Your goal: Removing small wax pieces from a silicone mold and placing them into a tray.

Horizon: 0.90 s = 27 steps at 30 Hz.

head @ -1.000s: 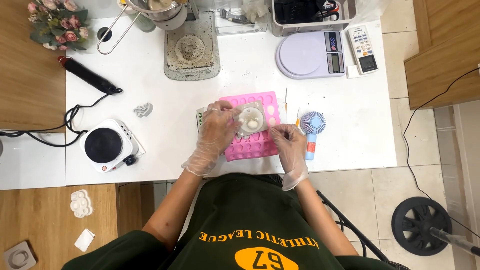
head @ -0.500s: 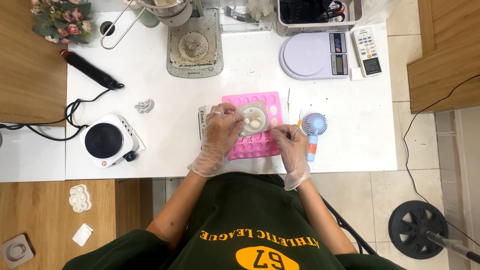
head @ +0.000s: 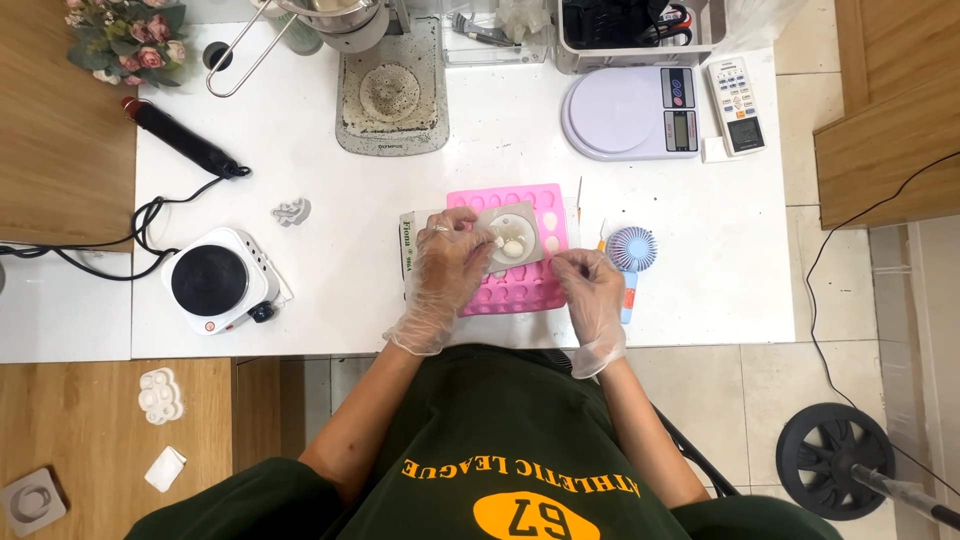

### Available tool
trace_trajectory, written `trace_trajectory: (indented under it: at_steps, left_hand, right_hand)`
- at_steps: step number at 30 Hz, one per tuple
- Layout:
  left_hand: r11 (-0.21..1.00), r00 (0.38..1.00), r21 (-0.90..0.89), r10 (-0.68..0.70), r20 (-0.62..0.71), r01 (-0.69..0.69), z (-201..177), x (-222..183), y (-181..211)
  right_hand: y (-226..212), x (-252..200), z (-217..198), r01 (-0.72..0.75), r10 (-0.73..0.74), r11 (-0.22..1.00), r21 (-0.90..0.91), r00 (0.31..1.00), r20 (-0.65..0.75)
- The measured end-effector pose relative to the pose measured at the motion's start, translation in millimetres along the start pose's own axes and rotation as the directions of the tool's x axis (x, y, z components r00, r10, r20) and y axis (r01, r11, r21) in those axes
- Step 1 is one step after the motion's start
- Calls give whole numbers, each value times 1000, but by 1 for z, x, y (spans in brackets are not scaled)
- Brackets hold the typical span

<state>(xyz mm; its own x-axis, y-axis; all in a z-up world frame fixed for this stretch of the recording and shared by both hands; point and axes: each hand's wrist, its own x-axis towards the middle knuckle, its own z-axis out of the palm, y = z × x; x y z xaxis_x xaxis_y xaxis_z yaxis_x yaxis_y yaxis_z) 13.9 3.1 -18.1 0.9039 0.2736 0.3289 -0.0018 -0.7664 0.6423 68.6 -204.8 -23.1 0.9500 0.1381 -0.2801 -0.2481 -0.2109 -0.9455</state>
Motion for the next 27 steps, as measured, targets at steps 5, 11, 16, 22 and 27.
trace_trajectory:
  at_steps: [5,11,16,22,27]
  left_hand:
    - [1000,1000,24,-6,-16,7,-9,-3,2]
    - [987,987,36,-159,-29,160,-23,-16,0]
    - [945,945,1,-328,-6,328,-29,-30,4]
    - [879,882,-76,-470,20,470,-22,-51,-1]
    - [830,845,-160,-531,64,534,-10,-60,-6]
  right_hand:
    - [-37,10,-13,136,-137,935,-327,990,20]
    - [-37,31,-10,293,-185,751,-591,954,237]
    - [-38,28,-11,217,-81,793,-569,964,255]
    - [-15,1,-14,240,-192,802,-547,971,144]
    - [-22,-3,-18,546,-454,487,-681,825,336]
